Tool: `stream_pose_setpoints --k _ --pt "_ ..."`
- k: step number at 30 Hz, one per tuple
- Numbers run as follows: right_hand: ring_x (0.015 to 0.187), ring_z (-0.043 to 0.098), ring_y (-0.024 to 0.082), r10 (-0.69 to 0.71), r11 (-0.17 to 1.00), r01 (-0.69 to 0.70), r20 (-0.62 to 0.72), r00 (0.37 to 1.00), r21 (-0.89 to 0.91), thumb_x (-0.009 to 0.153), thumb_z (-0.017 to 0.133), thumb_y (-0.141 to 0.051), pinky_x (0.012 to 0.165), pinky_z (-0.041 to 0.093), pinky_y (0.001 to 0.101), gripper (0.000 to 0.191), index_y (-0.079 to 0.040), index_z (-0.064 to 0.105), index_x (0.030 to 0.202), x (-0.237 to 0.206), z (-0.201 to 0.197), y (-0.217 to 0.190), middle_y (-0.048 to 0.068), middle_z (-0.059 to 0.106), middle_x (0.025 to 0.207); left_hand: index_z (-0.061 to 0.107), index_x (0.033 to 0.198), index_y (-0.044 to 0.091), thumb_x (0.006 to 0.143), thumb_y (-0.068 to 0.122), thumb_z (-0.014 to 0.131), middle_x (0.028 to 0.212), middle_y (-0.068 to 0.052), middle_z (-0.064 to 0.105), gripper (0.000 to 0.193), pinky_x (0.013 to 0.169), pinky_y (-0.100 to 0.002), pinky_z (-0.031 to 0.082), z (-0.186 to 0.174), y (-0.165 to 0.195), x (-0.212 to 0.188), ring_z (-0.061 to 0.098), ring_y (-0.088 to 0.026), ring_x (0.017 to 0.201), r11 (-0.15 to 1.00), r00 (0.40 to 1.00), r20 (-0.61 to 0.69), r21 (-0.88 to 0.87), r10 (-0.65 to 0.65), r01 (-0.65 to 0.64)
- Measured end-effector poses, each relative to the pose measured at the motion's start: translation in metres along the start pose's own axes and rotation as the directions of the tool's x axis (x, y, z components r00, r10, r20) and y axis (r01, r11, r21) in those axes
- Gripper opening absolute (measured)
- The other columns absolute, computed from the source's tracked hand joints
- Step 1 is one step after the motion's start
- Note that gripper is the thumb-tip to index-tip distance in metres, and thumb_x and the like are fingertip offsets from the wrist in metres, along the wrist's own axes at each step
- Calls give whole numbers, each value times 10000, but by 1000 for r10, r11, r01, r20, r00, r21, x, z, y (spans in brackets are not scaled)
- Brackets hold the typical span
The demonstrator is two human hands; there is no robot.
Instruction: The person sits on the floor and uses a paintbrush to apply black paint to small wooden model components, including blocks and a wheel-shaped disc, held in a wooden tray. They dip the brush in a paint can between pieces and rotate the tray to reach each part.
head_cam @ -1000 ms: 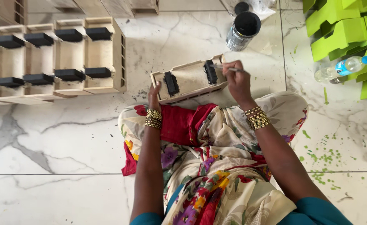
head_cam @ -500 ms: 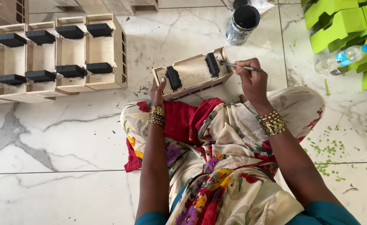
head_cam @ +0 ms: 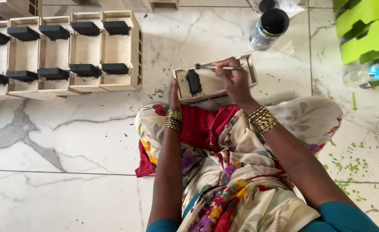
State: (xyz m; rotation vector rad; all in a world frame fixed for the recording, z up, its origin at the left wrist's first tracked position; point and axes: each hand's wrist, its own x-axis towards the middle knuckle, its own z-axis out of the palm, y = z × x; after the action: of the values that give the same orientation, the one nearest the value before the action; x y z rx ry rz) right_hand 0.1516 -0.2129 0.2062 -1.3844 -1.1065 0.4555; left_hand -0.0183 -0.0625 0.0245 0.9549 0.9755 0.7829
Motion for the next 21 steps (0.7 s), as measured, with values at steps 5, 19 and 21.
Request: stream_pose_setpoints --k 5,19,21 --pt "792 732 152 148 948 -120 77 986 -296 1094 601 -133 635 570 268 97 -45 566 1070 -3 32 4 134 779 1036 456 1510 -34 973 603 554 1564 -173 490 840 1207 -373 302 2 -1 2 439 -263 1458 999 999 16 -29 37 -37" --pt "863 732 191 -24 956 43 68 997 -289 1094 588 -91 618 565 263 47 -46 589 1082 -8 29 7 147 765 1122 415 1539 -28 979 607 535 1591 -178 453 855 1214 -374 287 4 6 -4 409 -265 1479 1000 1000 21 -3 1 -1" --pt "663 691 186 246 883 -191 77 966 -430 1086 572 -103 515 518 294 62 -60 610 1061 -14 28 4 115 796 1039 423 1534 -29 979 599 537 1583 -174 464 845 1205 -368 294 4 7 -5 419 -259 1469 1000 1000 24 -9 1 -1"
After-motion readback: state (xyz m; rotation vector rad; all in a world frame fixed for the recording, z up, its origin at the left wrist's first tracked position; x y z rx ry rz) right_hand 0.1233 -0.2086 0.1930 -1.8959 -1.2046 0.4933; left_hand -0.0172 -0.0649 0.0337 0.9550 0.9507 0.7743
